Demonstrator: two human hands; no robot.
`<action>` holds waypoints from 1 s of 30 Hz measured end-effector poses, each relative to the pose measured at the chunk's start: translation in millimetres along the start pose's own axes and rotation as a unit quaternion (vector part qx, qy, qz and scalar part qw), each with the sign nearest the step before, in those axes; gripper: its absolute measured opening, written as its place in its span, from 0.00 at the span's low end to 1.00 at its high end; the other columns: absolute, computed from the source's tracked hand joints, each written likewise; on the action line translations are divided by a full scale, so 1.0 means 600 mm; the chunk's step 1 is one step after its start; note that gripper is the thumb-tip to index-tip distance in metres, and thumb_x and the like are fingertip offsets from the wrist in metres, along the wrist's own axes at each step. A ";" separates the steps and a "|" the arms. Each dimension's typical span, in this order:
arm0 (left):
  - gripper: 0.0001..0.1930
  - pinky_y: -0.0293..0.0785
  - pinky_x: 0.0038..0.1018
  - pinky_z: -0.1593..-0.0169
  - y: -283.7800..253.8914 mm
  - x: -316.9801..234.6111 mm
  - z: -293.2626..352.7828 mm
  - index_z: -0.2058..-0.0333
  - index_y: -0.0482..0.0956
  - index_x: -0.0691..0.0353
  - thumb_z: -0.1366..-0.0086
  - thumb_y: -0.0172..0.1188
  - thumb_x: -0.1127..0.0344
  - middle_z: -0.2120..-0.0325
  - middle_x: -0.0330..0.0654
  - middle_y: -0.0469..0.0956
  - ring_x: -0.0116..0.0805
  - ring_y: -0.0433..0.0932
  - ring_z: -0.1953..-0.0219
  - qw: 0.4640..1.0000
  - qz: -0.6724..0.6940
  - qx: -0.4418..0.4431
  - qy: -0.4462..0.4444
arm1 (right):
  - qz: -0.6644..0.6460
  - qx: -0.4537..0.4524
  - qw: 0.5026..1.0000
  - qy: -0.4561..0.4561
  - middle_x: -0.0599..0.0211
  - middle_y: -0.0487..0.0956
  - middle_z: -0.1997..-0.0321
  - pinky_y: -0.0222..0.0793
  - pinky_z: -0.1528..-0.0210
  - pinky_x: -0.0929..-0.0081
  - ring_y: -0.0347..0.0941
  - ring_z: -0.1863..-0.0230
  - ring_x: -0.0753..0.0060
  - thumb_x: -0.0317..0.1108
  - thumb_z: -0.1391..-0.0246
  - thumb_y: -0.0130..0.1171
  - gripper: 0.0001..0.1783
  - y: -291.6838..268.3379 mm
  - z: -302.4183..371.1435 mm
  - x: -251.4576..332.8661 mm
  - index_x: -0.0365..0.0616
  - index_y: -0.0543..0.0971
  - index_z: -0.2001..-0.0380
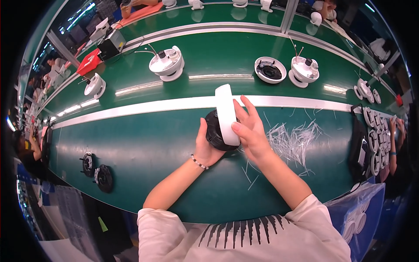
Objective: Assembling electronic components and housings for security cameras on a production line.
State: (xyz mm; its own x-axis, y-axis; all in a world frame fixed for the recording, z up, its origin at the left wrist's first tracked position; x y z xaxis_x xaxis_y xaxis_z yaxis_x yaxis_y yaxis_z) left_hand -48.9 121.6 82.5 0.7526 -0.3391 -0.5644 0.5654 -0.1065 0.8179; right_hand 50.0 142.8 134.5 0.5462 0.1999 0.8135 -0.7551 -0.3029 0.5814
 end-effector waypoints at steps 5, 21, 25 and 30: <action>0.31 0.56 0.34 0.47 0.019 -0.020 -0.009 0.46 0.53 0.56 0.45 0.40 0.45 0.50 0.40 0.60 0.36 0.59 0.47 0.982 -0.009 -0.035 0.187 | -0.093 0.042 0.993 -0.051 0.52 0.49 0.41 0.49 0.44 0.69 0.51 0.43 0.62 0.38 0.67 0.64 0.55 0.024 -0.005 -0.009 0.37 0.38 0.44; 0.33 0.64 0.39 0.51 0.021 -0.115 0.035 0.50 0.57 0.61 0.43 0.31 0.39 0.55 0.49 0.65 0.43 0.66 0.53 0.999 0.015 0.032 0.040 | 0.232 0.127 0.960 -0.096 0.39 0.45 0.41 0.53 0.45 0.69 0.51 0.42 0.59 0.32 0.80 0.72 0.65 0.042 -0.018 0.027 0.43 0.37 0.43; 0.32 0.65 0.38 0.51 0.012 -0.129 0.054 0.51 0.58 0.64 0.42 0.32 0.42 0.57 0.51 0.66 0.43 0.67 0.55 0.998 0.036 0.038 0.044 | 0.359 0.142 0.904 -0.185 0.39 0.48 0.43 0.49 0.43 0.66 0.49 0.41 0.53 0.40 0.84 0.73 0.66 0.060 -0.017 0.003 0.38 0.40 0.43; 0.30 0.66 0.35 0.52 -0.003 -0.134 0.063 0.51 0.61 0.63 0.41 0.31 0.43 0.56 0.47 0.66 0.40 0.67 0.55 0.998 0.034 0.035 0.044 | 0.466 0.142 0.834 -0.258 0.46 0.53 0.46 0.51 0.45 0.62 0.50 0.43 0.50 0.45 0.83 0.71 0.64 0.093 -0.005 -0.010 0.35 0.44 0.44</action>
State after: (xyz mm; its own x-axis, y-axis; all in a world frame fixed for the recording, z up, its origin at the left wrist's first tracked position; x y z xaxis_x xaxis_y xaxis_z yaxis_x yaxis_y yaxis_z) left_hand -123.2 114.0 130.5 0.8167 -0.2647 -0.5127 0.4896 -0.1524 0.8585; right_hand 3.6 127.4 162.0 -0.0918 -0.6518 0.7528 -0.8622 -0.3262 -0.3876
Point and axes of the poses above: each hand's wrist, its own z-axis away from the middle knuckle, its own y-axis out of the palm, x = y × z, the point moved 3 cm from there along -z, towards the middle knuckle
